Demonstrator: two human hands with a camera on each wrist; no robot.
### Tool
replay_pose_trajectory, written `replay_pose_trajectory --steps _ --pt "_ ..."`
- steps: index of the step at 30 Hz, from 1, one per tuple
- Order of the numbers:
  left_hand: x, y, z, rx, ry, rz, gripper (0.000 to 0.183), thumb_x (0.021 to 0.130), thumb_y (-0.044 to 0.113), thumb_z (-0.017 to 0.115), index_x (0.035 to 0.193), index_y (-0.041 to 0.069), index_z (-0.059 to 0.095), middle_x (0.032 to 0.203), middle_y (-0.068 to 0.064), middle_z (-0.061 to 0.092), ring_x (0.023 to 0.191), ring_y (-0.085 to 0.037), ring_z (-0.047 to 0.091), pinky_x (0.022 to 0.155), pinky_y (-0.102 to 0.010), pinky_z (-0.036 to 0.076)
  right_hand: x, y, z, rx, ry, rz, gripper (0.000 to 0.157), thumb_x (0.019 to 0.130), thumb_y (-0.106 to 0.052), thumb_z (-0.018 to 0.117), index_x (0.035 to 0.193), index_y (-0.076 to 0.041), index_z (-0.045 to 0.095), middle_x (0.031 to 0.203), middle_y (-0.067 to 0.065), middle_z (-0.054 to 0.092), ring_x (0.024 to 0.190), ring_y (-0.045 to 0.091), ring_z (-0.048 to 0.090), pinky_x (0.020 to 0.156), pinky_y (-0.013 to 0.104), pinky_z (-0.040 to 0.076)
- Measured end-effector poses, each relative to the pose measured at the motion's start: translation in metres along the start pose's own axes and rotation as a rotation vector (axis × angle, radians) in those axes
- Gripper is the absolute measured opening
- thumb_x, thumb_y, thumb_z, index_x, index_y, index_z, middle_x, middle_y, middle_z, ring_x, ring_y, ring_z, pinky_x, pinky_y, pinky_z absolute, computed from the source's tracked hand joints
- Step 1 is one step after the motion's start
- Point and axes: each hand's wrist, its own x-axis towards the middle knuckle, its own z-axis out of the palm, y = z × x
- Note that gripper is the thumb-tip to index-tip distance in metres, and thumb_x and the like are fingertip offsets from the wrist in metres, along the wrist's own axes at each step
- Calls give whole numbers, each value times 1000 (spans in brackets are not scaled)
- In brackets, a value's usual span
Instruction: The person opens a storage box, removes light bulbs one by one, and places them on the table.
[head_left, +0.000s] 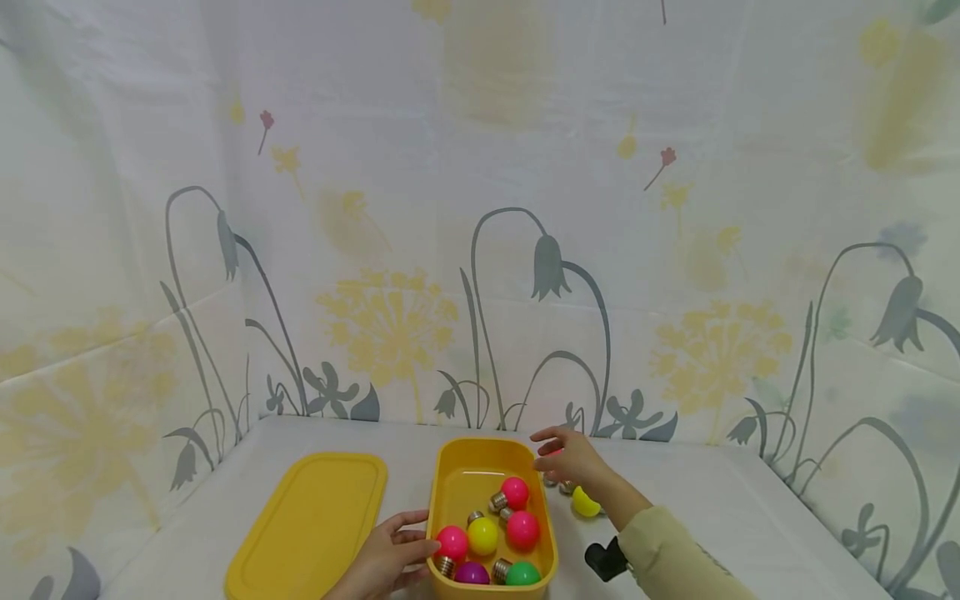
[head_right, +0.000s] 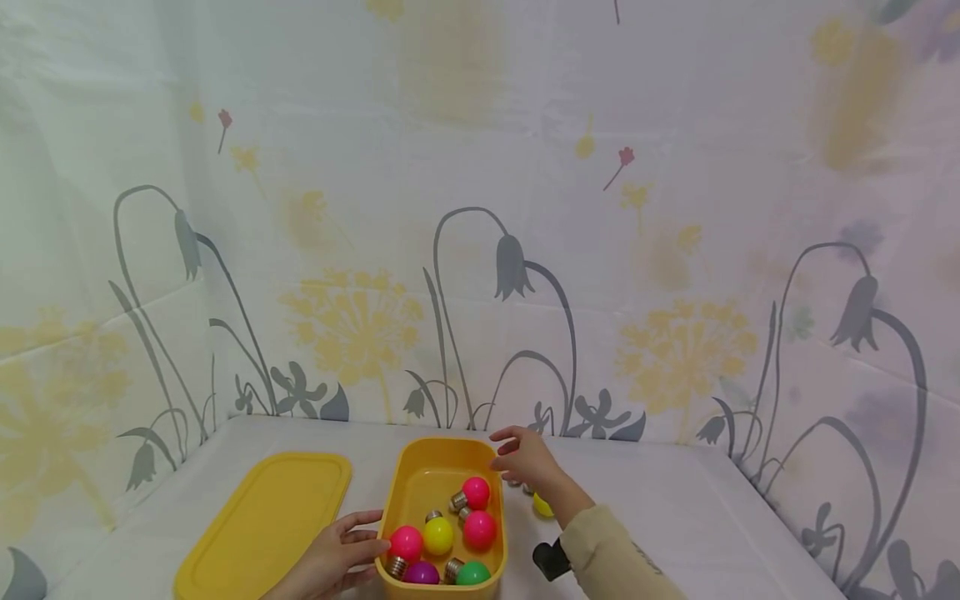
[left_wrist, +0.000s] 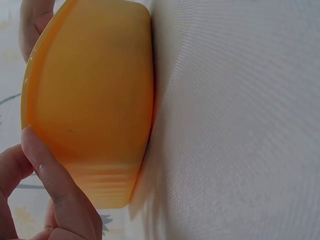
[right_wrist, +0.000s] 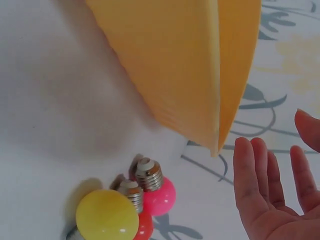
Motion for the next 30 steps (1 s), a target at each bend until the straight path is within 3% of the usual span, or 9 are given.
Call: replay_pose_trajectory --steps 10,17,26,30 --pt "0 0 -2 -6 -3 1 56 83 11 70 130 -5 44 97 -16 55 76 -20 59 72 -32 55 8 -12 20 68 -59 -11 37 80 2 68 116 2 56 99 15 56 83 23 59 75 40 54" --pt "-3 3 -1 -18 -2 -1 55 83 10 70 129 -5 44 95 -15 54 75 -19 59 72 -31 55 12 -17 32 112 -81 -3 36 82 0 67 116 2 56 102 17 57 86 28 60 81 46 51" --pt "-4 1 1 -6 -1 39 55 83 11 71 129 -5 45 94 -13 55 73 -18 59 69 -30 55 17 -14 48 92 -69 107 39 80 -2 68 117 2 56 107 16 56 95 31 53 84 52 47" --pt "-4 0 1 -8 5 42 55 82 11 71 128 -5 45 94 -13 55 72 -18 59 68 -29 55 18 -11 55 122 -119 118 41 80 -3 68 118 4 53 113 19 51 101 39 49 85 51 47"
